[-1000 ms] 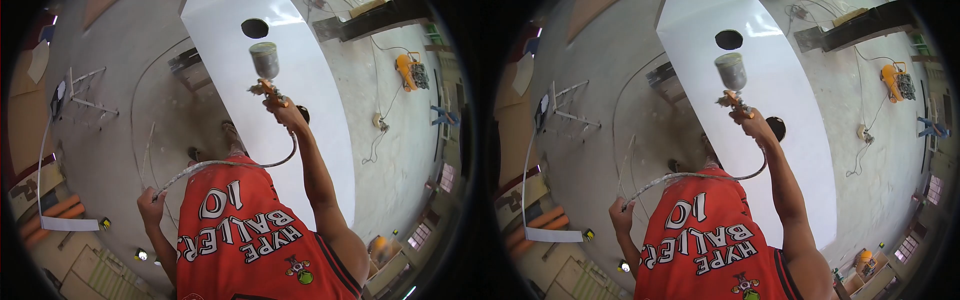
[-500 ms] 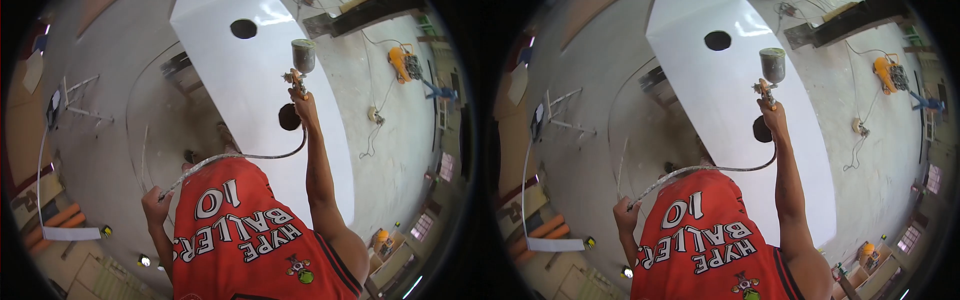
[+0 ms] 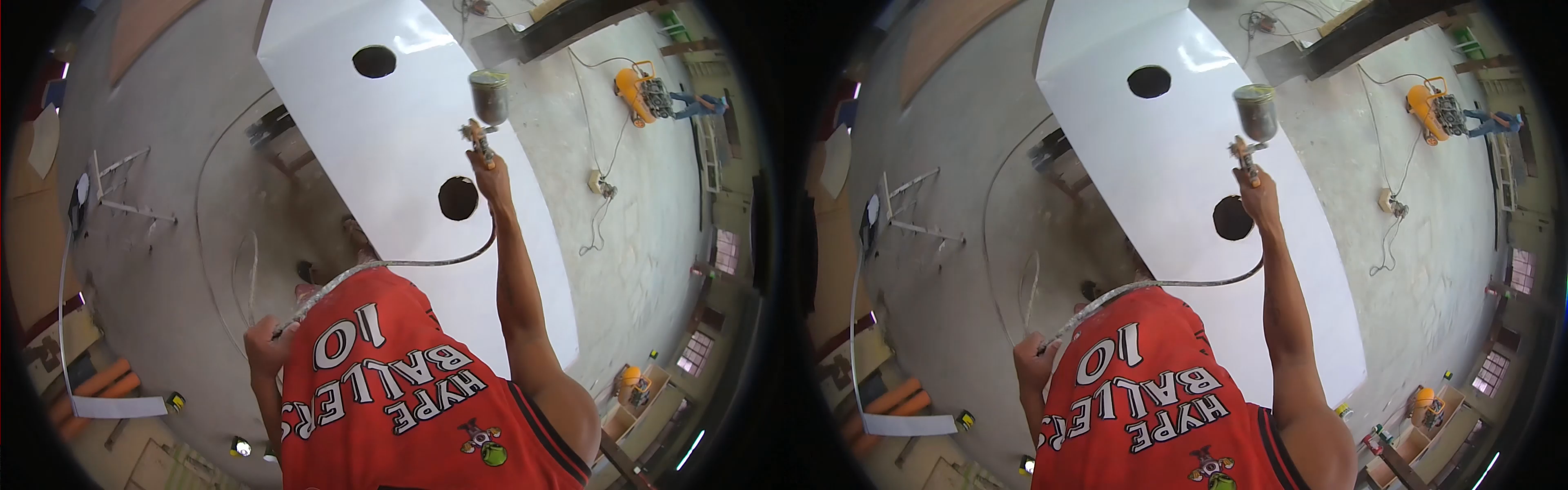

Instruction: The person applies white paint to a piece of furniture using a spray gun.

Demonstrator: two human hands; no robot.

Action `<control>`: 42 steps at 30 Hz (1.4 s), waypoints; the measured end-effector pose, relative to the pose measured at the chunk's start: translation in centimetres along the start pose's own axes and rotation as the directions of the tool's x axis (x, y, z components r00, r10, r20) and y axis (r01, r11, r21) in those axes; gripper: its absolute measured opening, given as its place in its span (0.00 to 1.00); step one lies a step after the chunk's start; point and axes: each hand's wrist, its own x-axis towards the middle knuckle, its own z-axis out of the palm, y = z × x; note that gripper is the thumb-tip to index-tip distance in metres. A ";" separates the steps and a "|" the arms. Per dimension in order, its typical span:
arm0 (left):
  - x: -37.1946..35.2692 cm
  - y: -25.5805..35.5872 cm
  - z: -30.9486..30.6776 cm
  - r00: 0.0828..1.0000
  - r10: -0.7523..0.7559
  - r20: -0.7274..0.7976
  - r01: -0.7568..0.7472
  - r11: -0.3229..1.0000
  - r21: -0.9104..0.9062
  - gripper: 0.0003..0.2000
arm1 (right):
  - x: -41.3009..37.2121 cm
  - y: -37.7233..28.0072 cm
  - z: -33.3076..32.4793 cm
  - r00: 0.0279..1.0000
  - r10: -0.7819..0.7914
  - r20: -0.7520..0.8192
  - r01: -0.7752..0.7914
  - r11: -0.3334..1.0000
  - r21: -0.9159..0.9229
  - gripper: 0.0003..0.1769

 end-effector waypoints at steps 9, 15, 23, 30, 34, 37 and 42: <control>-1.8 -2.2 -4.0 0.987 -0.081 -0.138 0.089 0.995 0.054 0.20 | -6.5 -7.0 4.0 0.720 0.116 0.684 -0.263 0.958 0.114 0.15; -2.2 -2.3 -4.2 0.989 -0.080 -0.124 0.087 0.995 0.058 0.20 | -6.6 -7.0 3.0 0.751 0.135 0.646 -0.244 0.966 0.082 0.13; 0.2 -0.5 -1.7 1.000 -0.010 -0.024 0.011 0.999 0.049 0.20 | -2.7 -1.6 -1.2 0.959 0.279 0.040 -0.282 0.952 0.122 0.15; 2.4 3.7 1.6 0.986 0.125 0.111 -0.112 0.987 -0.116 0.20 | 1.4 3.6 -3.4 0.941 -0.063 -0.333 -0.003 0.981 -0.193 0.18; 2.2 3.4 1.2 0.989 0.083 0.124 -0.076 0.995 -0.063 0.19 | -1.0 2.0 -2.4 0.978 -0.050 -0.203 0.020 0.989 -0.149 0.18; 1.4 0.3 0.1 0.994 0.079 0.072 -0.082 0.996 0.037 0.21 | -4.0 -0.1 -0.1 0.995 0.058 0.080 -0.062 0.997 0.045 0.14; 1.0 -2.2 -3.3 0.999 0.041 -0.007 -0.040 0.996 0.081 0.21 | -8.8 -6.9 2.6 0.818 0.187 0.544 -0.308 0.941 0.141 0.09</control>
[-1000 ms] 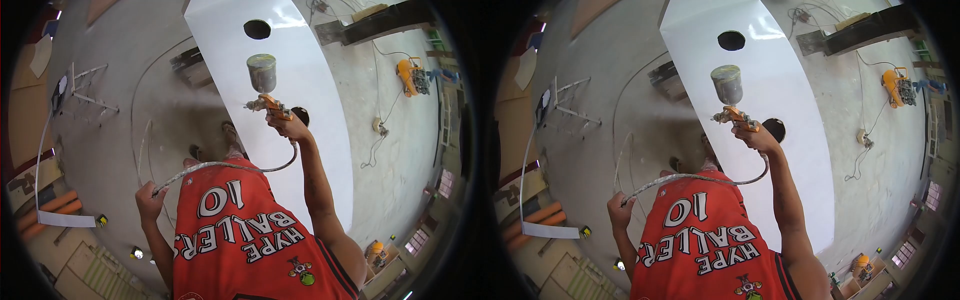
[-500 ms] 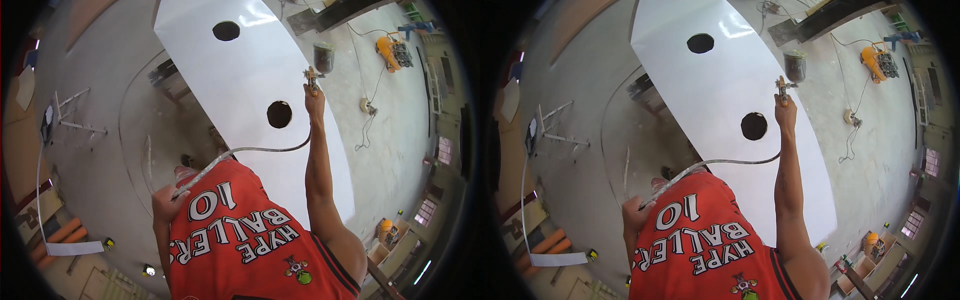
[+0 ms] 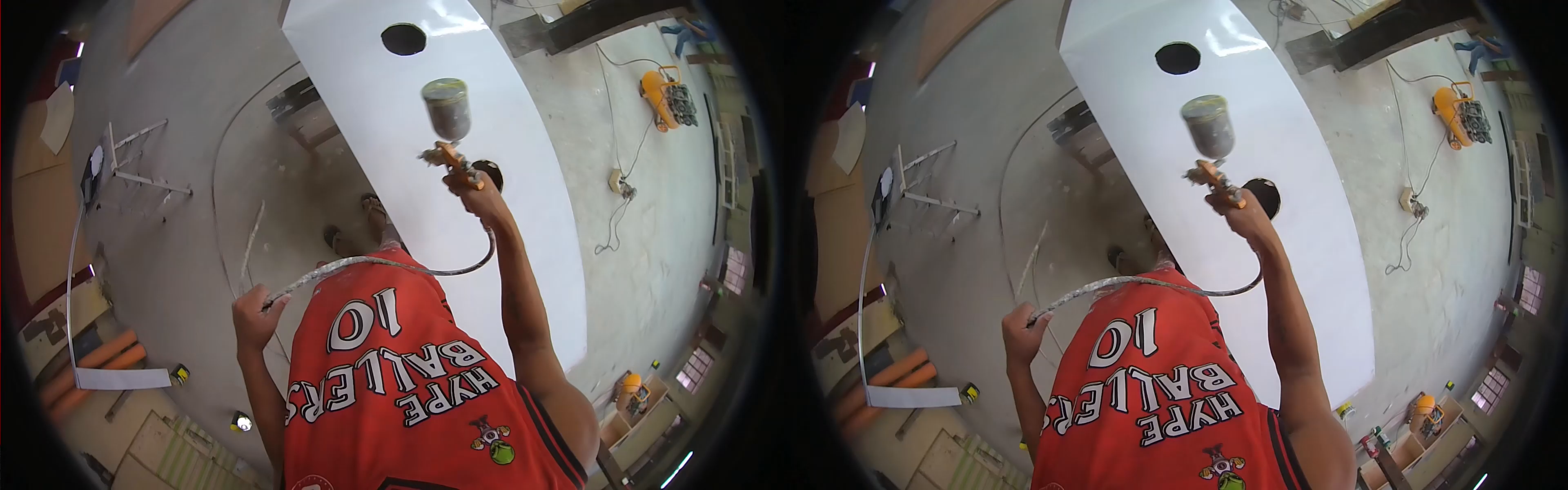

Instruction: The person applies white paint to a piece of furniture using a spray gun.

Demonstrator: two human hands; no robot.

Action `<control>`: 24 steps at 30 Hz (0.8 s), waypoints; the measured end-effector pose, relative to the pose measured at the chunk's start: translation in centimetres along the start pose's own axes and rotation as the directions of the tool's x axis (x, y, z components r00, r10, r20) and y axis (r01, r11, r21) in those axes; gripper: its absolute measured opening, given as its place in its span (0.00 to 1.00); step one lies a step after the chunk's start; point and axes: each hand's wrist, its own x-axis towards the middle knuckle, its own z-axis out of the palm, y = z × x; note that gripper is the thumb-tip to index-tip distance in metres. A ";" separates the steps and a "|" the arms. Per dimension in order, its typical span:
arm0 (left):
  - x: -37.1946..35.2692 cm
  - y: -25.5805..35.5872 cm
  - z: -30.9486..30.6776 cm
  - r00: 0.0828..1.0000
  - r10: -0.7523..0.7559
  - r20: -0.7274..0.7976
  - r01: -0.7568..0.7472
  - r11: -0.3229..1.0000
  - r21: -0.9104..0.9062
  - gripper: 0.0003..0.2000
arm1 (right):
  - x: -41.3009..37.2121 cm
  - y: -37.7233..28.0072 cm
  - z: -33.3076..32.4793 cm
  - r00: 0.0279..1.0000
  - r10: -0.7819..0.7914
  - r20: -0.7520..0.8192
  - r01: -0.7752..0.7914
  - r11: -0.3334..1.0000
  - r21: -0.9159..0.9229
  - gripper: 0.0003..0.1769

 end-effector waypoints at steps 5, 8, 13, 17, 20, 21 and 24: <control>-0.9 -0.7 -1.1 0.999 -0.017 -0.028 0.017 1.000 0.009 0.21 | 0.4 -0.1 1.5 0.958 0.005 0.286 -0.006 1.000 0.005 0.11; -1.1 -1.1 -1.5 0.999 0.010 -0.032 -0.010 1.000 -0.008 0.20 | 0.1 0.3 1.8 0.976 -0.004 0.217 0.002 1.000 0.009 0.13; -1.2 -1.2 -0.7 1.000 0.002 -0.025 -0.003 0.999 -0.042 0.20 | -0.2 1.3 -0.1 0.981 0.045 -0.189 -0.048 0.999 -0.011 0.14; -0.4 0.2 1.0 0.999 0.044 0.013 -0.043 0.997 -0.063 0.20 | 1.9 5.4 -5.7 0.878 -0.030 -0.477 0.010 0.999 -0.043 0.16; 0.2 1.2 2.7 0.991 0.130 0.035 -0.125 0.986 -0.113 0.21 | 3.2 5.9 -9.5 0.737 -0.150 -0.659 0.047 0.984 -0.172 0.18; 0.5 1.9 3.1 0.986 0.156 0.056 -0.148 0.980 -0.130 0.21 | 3.8 6.1 -10.8 0.706 -0.172 -0.687 0.032 0.977 -0.211 0.18; 0.7 3.4 4.1 0.980 0.175 0.098 -0.158 0.975 -0.159 0.21 | 5.3 6.7 -13.1 0.614 -0.288 -0.735 0.069 0.947 -0.313 0.18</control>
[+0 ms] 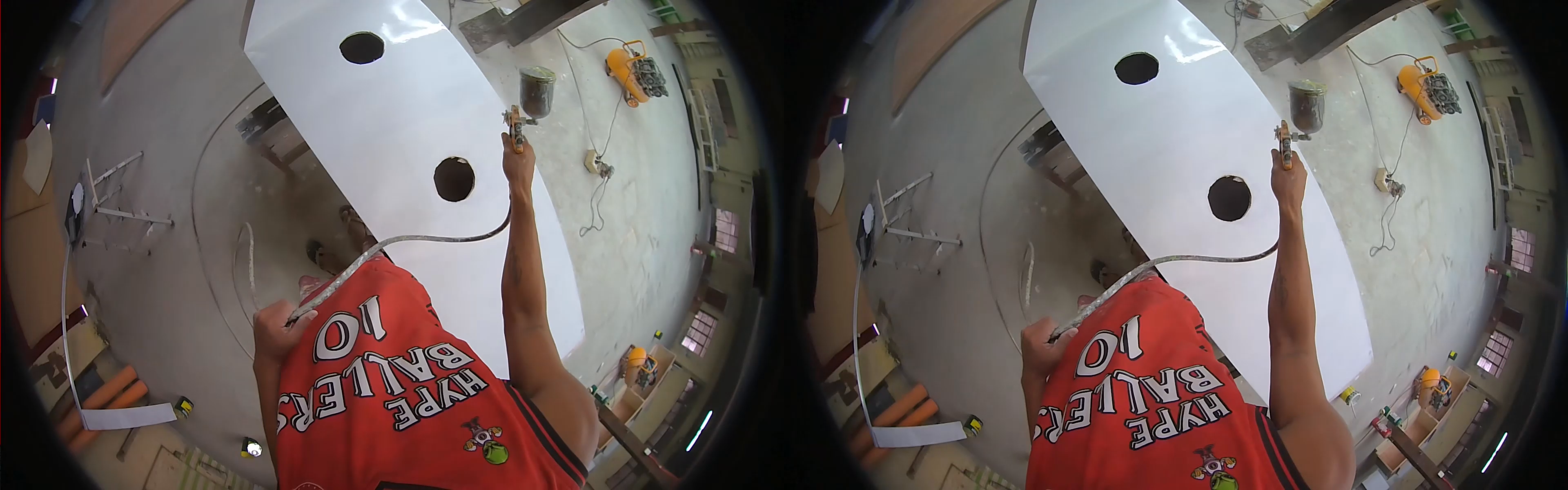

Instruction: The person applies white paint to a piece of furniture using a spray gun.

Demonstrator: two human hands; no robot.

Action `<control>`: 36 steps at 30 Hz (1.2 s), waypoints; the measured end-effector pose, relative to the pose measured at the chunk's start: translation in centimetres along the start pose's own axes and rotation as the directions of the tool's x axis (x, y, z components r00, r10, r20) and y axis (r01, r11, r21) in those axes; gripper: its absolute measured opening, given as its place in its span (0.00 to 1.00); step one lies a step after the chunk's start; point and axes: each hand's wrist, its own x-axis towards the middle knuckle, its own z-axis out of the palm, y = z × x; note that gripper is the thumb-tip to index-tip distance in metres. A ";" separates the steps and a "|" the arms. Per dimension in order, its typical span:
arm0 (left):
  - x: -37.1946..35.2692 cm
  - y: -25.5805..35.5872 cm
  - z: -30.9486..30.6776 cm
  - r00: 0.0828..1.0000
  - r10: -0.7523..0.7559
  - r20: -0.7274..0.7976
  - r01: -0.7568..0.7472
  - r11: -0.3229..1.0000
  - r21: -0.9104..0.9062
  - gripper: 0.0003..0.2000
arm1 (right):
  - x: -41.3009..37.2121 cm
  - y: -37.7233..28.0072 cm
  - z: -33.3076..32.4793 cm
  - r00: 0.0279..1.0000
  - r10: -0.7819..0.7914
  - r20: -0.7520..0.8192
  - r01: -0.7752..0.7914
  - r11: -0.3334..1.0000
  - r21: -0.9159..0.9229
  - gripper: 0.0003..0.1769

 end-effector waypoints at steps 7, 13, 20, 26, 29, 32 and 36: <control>-1.6 -1.3 -0.5 0.996 -0.032 -0.089 0.037 0.998 0.057 0.21 | -3.6 -1.8 1.6 0.981 -0.016 0.192 0.013 1.000 0.021 0.18; -4.6 -5.0 -4.4 0.938 -0.053 -0.342 0.081 0.995 0.066 0.18 | -11.9 -10.0 2.5 0.662 0.162 0.732 -0.327 0.941 0.087 0.13; -7.3 -6.0 -5.8 0.896 -0.045 -0.442 0.080 0.995 0.061 0.16 | -14.3 -10.8 3.6 0.380 -0.033 0.924 -0.306 0.939 0.159 0.11; -9.3 -6.7 -4.7 0.904 -0.086 -0.419 0.114 0.993 0.043 0.17 | -13.7 -10.0 2.5 0.675 0.142 0.724 -0.288 0.954 0.081 0.13; -9.1 -6.3 -4.2 0.934 -0.088 -0.345 0.109 0.993 0.042 0.17 | -11.7 -7.2 1.9 0.825 0.186 0.533 -0.291 0.949 0.119 0.12; -8.0 -5.0 -2.6 0.959 -0.055 -0.277 0.065 0.998 0.027 0.18 | -8.0 -4.3 1.2 0.919 0.203 0.338 -0.252 0.962 0.105 0.17; -6.4 -2.8 -0.5 0.981 -0.017 -0.194 0.011 0.999 -0.030 0.20 | -3.0 -0.8 0.5 0.998 0.040 0.047 -0.038 0.999 -0.032 0.19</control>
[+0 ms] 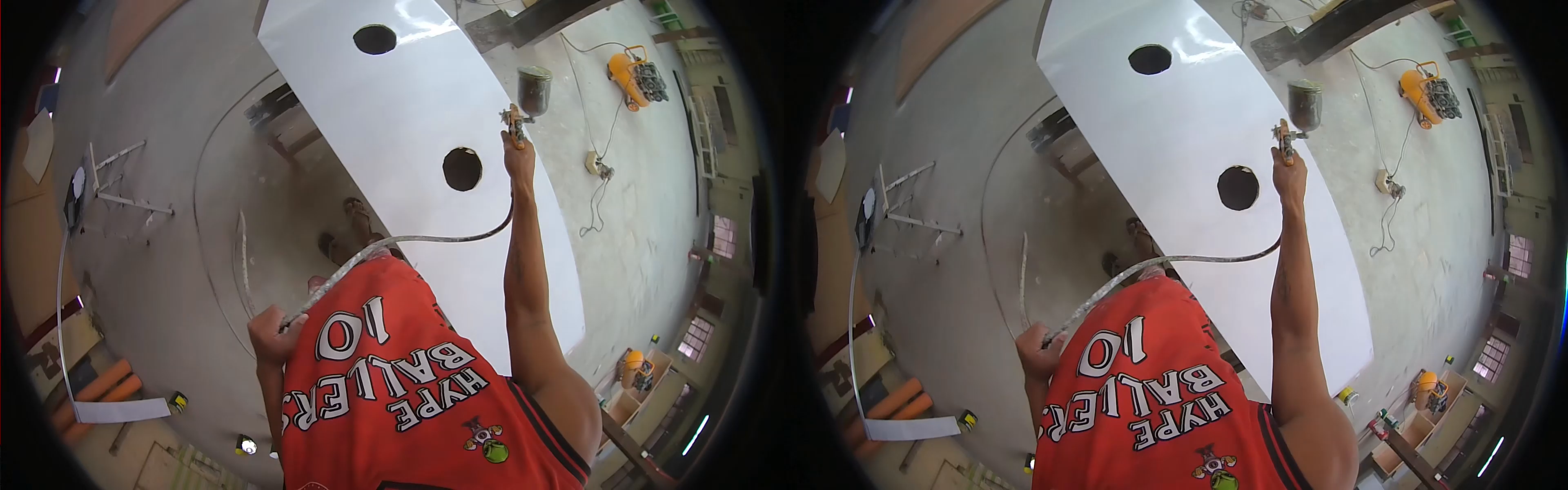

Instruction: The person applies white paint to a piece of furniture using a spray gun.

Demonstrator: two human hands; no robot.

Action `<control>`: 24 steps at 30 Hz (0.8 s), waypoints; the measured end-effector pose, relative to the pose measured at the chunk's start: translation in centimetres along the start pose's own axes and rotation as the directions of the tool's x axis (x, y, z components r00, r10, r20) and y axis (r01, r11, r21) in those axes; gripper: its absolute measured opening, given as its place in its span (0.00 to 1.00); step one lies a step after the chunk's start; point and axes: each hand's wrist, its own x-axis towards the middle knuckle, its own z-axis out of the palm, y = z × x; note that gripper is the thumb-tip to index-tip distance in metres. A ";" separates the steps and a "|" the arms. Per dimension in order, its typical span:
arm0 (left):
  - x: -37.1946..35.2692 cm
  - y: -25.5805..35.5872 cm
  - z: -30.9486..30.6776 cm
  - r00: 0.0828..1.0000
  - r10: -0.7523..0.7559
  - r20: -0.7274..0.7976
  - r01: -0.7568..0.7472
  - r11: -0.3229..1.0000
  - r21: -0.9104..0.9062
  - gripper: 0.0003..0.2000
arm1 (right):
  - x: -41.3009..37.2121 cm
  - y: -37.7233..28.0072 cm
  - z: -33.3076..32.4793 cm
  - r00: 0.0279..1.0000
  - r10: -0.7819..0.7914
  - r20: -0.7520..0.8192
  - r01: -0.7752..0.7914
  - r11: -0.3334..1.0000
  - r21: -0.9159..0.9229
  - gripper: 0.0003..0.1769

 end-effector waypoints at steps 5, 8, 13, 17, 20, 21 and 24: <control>-0.1 0.9 1.4 0.997 0.032 0.077 -0.029 0.999 -0.038 0.20 | 1.8 1.4 -0.2 0.983 -0.124 -0.136 0.118 0.992 -0.051 0.20; -0.9 -0.3 1.1 0.999 0.019 0.026 -0.019 0.999 -0.026 0.19 | -0.9 -0.1 0.5 0.996 -0.081 0.035 0.081 0.997 -0.006 0.19; -3.6 -3.4 -2.6 0.977 -0.092 -0.194 0.091 0.996 -0.015 0.17 | -10.0 -5.3 1.1 0.852 0.115 0.511 -0.242 0.951 0.191 0.10; -5.2 -4.2 -4.9 0.944 -0.183 -0.275 0.176 0.983 -0.050 0.18 | -14.8 -8.5 2.0 0.657 0.051 0.752 -0.219 0.968 0.126 0.10; -6.0 -4.7 -5.2 0.949 -0.146 -0.279 0.145 0.989 -0.023 0.18 | -16.2 -10.4 1.3 0.564 0.028 0.825 -0.239 0.962 0.130 0.11; -6.3 -4.7 -5.2 0.949 -0.142 -0.282 0.141 0.990 -0.025 0.18 | -16.3 -10.3 1.3 0.528 -0.021 0.849 -0.207 0.966 0.152 0.11; -7.4 -5.1 -4.9 0.948 -0.138 -0.287 0.130 0.990 -0.046 0.19 | -16.2 -9.4 1.2 0.517 -0.091 0.851 -0.131 0.974 0.184 0.11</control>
